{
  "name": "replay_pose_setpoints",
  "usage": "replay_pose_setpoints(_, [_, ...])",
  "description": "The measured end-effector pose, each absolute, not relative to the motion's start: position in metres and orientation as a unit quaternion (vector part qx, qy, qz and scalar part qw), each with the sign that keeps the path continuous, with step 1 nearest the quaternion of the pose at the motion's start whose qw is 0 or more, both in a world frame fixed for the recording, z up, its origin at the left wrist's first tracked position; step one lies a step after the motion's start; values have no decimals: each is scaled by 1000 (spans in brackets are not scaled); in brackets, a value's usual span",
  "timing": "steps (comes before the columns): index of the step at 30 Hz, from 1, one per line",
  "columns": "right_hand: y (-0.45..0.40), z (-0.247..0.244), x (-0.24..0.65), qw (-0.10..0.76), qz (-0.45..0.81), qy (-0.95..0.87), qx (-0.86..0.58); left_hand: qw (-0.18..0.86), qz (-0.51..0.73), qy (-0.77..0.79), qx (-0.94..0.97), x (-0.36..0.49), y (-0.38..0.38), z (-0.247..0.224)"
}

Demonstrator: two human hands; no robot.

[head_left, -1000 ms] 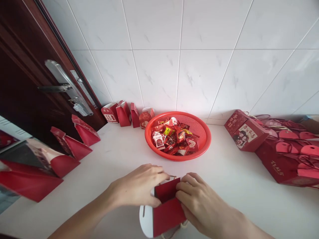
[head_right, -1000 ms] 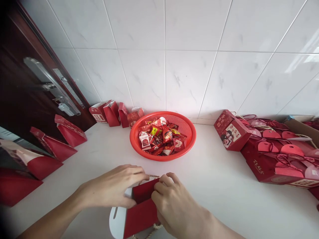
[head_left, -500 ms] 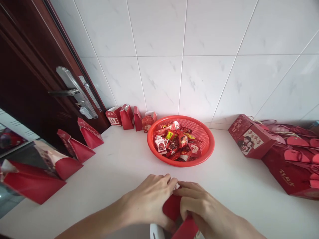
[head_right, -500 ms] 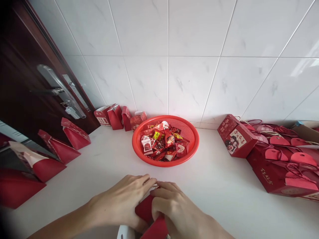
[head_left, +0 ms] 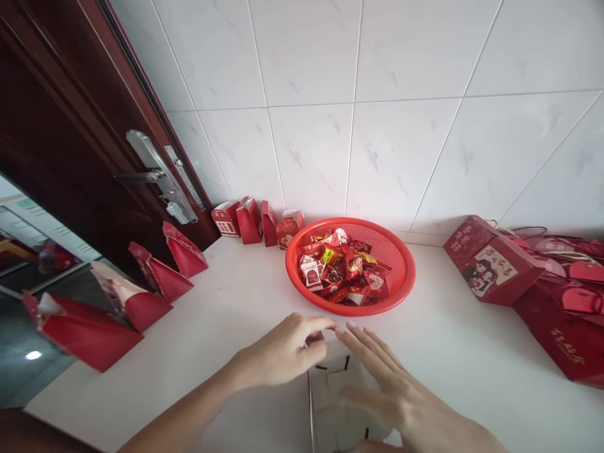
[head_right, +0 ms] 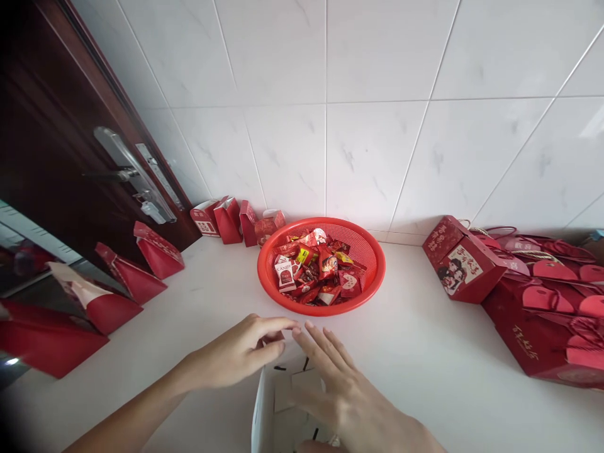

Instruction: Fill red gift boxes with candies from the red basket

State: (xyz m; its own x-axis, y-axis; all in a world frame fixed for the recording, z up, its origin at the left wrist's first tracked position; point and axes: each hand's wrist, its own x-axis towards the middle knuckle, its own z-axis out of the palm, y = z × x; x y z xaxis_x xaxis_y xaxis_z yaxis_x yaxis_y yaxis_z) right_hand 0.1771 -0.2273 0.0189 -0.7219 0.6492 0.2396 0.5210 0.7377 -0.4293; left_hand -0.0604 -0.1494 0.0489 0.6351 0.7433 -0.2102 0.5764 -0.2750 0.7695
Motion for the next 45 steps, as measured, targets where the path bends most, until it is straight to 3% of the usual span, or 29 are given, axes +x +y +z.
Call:
replay_pose_setpoints(5, [-220,1,175,223,65,-921,-313,497,91,448,737,-64,-132,23])
replay_pose_setpoints(11, [-212,20,187,262,81,-915,-297,441,81,428,785,-71,-125,40])
replay_pose_setpoints(17, [-141,51,196,392,135,-824,-386,280,213,451,820,-62,-53,77])
replay_pose_setpoints(21, [-73,46,193,458,204,-718,-482,191,146,519,820,-39,13,67])
replay_pose_setpoints(29, [-22,21,194,541,285,-554,-565,289,156,490,807,-2,51,51])
replay_pose_setpoints(35, [-30,15,204,588,349,-498,-533,580,258,293,715,27,48,53])
replay_pose_setpoints(41, [-32,16,207,648,387,-459,-469,587,230,273,726,31,50,55])
replay_pose_setpoints(45, [-28,16,208,667,360,-437,-485,505,201,318,777,17,55,61])
